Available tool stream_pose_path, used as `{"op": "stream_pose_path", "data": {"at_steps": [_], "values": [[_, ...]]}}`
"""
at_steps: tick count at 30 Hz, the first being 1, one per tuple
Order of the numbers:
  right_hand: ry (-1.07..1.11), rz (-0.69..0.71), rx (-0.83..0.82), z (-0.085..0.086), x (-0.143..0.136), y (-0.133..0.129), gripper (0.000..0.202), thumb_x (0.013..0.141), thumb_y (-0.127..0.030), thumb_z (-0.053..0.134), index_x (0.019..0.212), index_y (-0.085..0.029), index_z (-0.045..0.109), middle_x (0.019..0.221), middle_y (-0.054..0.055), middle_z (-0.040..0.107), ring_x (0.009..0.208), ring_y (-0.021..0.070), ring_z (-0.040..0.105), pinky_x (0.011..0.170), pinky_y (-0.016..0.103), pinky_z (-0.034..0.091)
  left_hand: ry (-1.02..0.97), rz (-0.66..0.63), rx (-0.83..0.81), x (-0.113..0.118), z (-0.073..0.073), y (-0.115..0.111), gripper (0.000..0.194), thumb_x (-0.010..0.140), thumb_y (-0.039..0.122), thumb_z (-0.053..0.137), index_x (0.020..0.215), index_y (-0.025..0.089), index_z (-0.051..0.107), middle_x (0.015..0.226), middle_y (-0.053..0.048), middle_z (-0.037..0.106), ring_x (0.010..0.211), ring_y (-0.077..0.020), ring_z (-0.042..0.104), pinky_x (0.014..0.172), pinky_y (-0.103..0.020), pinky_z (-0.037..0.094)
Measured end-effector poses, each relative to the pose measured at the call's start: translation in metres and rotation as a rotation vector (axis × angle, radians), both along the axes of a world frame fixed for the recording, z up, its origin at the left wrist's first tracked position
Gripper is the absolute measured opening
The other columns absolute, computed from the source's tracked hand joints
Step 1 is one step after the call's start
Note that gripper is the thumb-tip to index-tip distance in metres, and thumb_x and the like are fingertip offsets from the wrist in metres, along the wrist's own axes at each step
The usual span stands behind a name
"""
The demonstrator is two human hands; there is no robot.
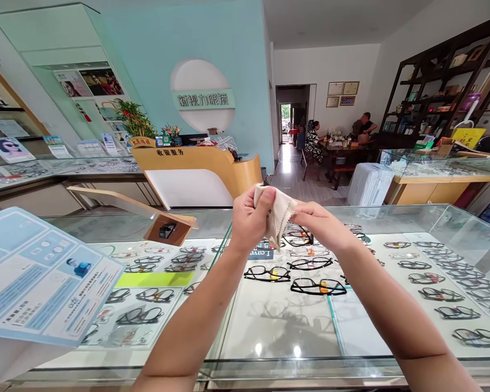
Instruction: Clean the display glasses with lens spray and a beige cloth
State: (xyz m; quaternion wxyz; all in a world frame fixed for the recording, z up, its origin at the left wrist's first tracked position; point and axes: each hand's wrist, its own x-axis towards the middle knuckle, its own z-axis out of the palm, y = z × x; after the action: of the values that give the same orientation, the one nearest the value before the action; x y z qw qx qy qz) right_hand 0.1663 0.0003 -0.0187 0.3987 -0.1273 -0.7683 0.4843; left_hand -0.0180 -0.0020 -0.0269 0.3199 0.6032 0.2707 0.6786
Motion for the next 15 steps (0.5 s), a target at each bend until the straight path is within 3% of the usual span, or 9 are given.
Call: {"op": "stream_pose_path", "data": {"at_steps": [4,8,11,15], "values": [[-0.016,-0.018,0.031,0.003,0.006,0.002,0.042,0.109,-0.047,0.063,0.082,-0.019,0.078,0.103,0.006,0.067,0.101,0.0234,0.063,0.104,0.039,0.046,0.147,-0.259,-0.098,-0.017,0.01,-0.001,0.059,0.1,0.073,0.071,0.075,0.019,0.066,0.057,-0.003,0.066,0.047,-0.0164,0.061,0.045,-0.026,0.045],[-0.013,-0.032,-0.013,0.004,0.015,0.006,0.04,0.109,-0.04,0.062,0.08,-0.02,0.08,0.097,0.004,0.063,0.098,0.0219,0.062,0.1,0.036,0.044,0.302,-0.414,-0.154,-0.033,0.02,-0.001,0.047,0.095,0.063,0.082,0.097,0.017,0.073,0.076,-0.008,0.078,0.06,-0.02,0.072,0.051,-0.027,0.054],[0.007,-0.01,-0.086,0.003,0.015,0.006,0.038,0.108,-0.04,0.064,0.081,-0.021,0.082,0.098,0.004,0.062,0.1,0.0222,0.063,0.1,0.036,0.043,0.285,-0.379,-0.135,-0.03,0.019,-0.004,0.045,0.085,0.053,0.095,0.101,0.019,0.07,0.078,-0.005,0.08,0.06,-0.018,0.071,0.052,-0.024,0.053],[0.038,0.044,-0.112,0.003,0.007,0.0,0.037,0.106,-0.042,0.067,0.079,-0.021,0.081,0.093,0.004,0.065,0.095,0.0217,0.062,0.1,0.036,0.045,0.16,-0.177,-0.081,-0.013,0.011,-0.009,0.049,0.082,0.057,0.096,0.085,0.02,0.064,0.065,0.0,0.074,0.05,-0.015,0.065,0.047,-0.023,0.047]]}}
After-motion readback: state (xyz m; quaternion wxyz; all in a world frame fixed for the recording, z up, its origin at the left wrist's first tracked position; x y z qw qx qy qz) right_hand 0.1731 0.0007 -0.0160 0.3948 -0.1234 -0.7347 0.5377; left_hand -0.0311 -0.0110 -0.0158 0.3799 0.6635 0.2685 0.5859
